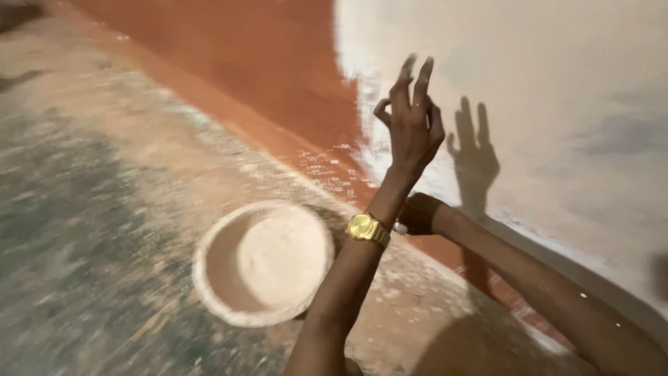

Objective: The person repeatedly scoops white plaster from a bucket on the floor and applies it to a reddish-brown wall using a trowel. The person spreads the plaster in broad strokes, gradually covering more of the wall surface.

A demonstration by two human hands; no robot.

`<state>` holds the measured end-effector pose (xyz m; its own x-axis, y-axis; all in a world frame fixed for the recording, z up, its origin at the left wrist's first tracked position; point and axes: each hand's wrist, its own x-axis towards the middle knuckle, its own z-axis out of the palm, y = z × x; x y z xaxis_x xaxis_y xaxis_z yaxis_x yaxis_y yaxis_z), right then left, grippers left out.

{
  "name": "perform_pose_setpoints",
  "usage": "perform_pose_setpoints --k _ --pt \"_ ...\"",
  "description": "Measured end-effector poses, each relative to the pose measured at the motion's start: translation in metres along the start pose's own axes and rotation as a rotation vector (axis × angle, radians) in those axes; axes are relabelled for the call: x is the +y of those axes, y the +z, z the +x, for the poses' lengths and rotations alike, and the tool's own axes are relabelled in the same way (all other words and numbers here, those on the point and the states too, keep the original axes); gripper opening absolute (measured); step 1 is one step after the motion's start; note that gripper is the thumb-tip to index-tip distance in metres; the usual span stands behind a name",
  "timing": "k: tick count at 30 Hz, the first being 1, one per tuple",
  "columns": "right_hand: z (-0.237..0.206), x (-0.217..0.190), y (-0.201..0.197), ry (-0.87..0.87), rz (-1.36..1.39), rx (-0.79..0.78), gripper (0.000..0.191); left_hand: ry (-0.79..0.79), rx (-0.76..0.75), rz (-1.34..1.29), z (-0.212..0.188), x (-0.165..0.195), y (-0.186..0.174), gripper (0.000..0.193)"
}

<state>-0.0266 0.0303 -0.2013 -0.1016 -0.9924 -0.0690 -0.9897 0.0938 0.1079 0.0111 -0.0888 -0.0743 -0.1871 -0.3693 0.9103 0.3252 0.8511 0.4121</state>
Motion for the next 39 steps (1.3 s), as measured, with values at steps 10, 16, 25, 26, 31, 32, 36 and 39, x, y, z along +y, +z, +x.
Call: perform_pose_setpoints --k 10,16,25,26,31,32,36,39 --pt "0.15 -0.1 0.029 -0.39 0.099 0.056 0.018 -0.037 -0.226 0.725 -0.029 -0.167 -0.206 0.047" --pt "0.179 -0.126 0.06 -0.515 0.22 0.074 0.019 0.091 -0.69 1.003 -0.08 -0.199 -0.285 0.05" --pt "0.204 -0.131 0.121 -0.574 0.231 0.008 0.033 0.051 -1.303 0.807 -0.213 -0.241 -0.353 0.065" --pt "0.209 -0.131 0.124 -0.576 0.222 0.001 0.038 0.076 -1.347 0.747 -0.221 -0.241 -0.357 0.069" --pt "0.227 -0.135 0.134 -0.513 0.357 -0.008 0.022 -0.105 -1.299 0.651 -0.231 -0.246 -0.364 0.08" --pt "0.231 -0.135 0.136 -0.478 0.374 -0.048 0.022 -0.171 -1.245 0.658 -0.231 -0.248 -0.361 0.079" --pt "0.241 -0.133 0.154 -0.38 0.515 -0.115 0.027 -0.369 -0.802 0.704 -0.241 -0.258 -0.354 0.078" --pt "0.245 -0.132 0.171 -0.37 0.488 -0.143 0.029 -0.452 -0.684 0.678 -0.258 -0.259 -0.35 0.074"
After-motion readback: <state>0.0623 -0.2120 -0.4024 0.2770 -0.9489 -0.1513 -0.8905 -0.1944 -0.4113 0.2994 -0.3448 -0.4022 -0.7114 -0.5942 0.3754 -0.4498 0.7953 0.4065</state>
